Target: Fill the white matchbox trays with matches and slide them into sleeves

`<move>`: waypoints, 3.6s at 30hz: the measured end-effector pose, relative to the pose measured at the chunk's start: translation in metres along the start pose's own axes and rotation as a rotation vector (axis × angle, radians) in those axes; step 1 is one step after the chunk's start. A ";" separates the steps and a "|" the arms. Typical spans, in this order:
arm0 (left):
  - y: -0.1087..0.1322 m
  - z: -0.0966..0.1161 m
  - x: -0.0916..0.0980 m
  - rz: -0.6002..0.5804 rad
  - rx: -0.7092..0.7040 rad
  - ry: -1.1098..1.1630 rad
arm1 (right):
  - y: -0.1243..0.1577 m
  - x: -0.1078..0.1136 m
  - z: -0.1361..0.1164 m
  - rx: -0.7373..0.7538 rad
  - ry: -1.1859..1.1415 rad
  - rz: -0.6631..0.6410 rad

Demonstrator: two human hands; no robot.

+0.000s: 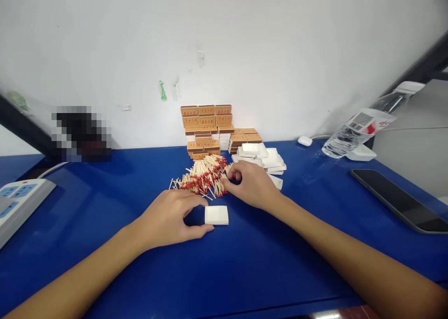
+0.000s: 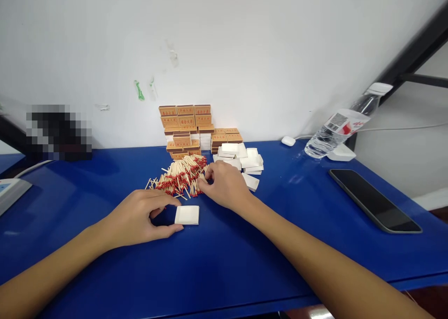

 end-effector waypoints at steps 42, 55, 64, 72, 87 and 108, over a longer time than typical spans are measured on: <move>0.001 0.000 0.000 -0.014 0.015 0.003 | 0.050 -0.002 -0.041 0.345 -0.210 -0.397; 0.000 0.003 0.001 0.009 -0.017 0.004 | 0.051 0.005 -0.043 0.367 -0.243 -0.419; 0.003 0.012 0.006 0.155 -0.126 -0.020 | 0.055 0.001 -0.047 0.292 -0.366 -0.494; 0.002 0.015 0.007 0.178 -0.197 -0.086 | 0.055 0.004 -0.047 0.278 -0.303 -0.508; 0.002 0.017 0.007 0.212 -0.209 -0.059 | 0.056 0.005 -0.047 0.292 -0.290 -0.547; 0.003 0.016 0.011 0.246 -0.195 -0.080 | 0.030 0.020 -0.012 0.226 -0.005 -0.092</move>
Point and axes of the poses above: each hand's wrist, its own y-axis away from the middle knuckle, its own x-axis out of the back of the hand, z = x × y, the point moved 5 cm from there along -y, towards the middle knuckle, and after that the axes turned 5 degrees about -y, right-handed, at the moved point
